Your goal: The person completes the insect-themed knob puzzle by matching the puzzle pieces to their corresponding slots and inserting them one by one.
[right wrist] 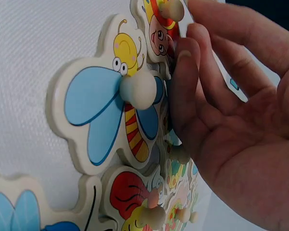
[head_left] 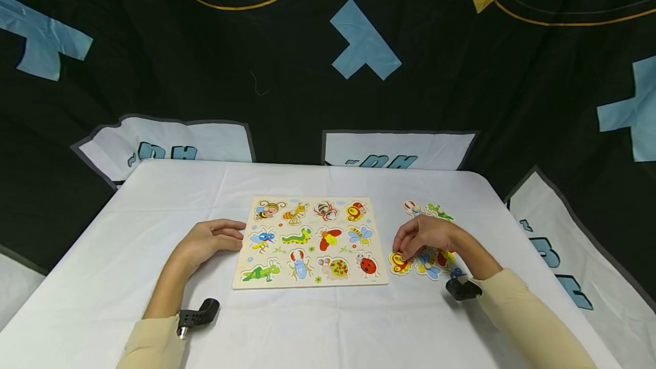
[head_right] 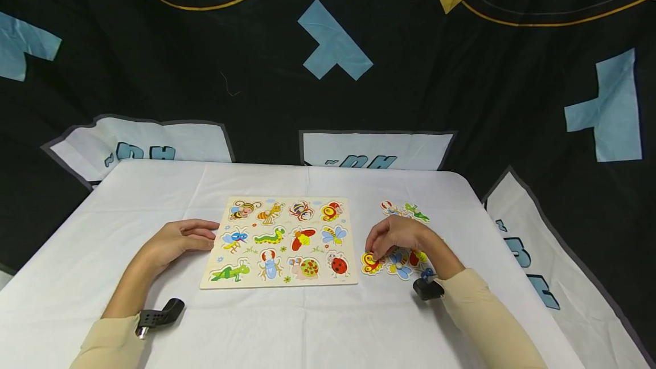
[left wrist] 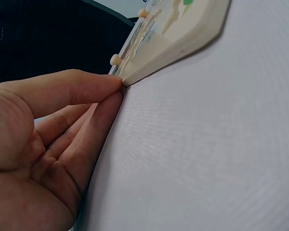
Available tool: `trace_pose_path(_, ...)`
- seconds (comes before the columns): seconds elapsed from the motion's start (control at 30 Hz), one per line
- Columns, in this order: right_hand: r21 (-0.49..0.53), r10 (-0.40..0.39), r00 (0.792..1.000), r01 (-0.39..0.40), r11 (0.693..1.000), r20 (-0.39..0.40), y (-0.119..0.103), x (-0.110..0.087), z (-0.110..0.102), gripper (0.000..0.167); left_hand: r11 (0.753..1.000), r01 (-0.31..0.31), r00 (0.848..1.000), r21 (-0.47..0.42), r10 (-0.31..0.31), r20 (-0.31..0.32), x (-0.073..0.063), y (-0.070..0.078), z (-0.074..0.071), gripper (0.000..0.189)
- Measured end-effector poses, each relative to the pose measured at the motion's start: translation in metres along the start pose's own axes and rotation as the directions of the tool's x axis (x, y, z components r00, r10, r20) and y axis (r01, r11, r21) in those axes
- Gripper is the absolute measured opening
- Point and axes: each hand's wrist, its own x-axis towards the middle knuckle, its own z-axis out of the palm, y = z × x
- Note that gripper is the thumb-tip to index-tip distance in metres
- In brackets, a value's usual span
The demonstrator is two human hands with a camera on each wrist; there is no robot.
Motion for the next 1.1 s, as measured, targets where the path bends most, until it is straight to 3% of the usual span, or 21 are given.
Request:
trace_pose_path(0.23,0.014,-0.006,0.998,0.005,1.000,0.058,0.0030,0.0003,-0.0005,0.030,1.000,-0.004,1.000,-0.002,0.004,0.004,-0.0004,-0.0013,0.0004,0.057)
trace_pose_path(1.1,-0.097,0.007,0.999,-0.003,0.995,0.032,0.0075,0.0031,0.0026,0.023,0.999,-0.010,1.000,-0.043,0.011,0.009,0.0008,-0.0020,0.0020,0.060)
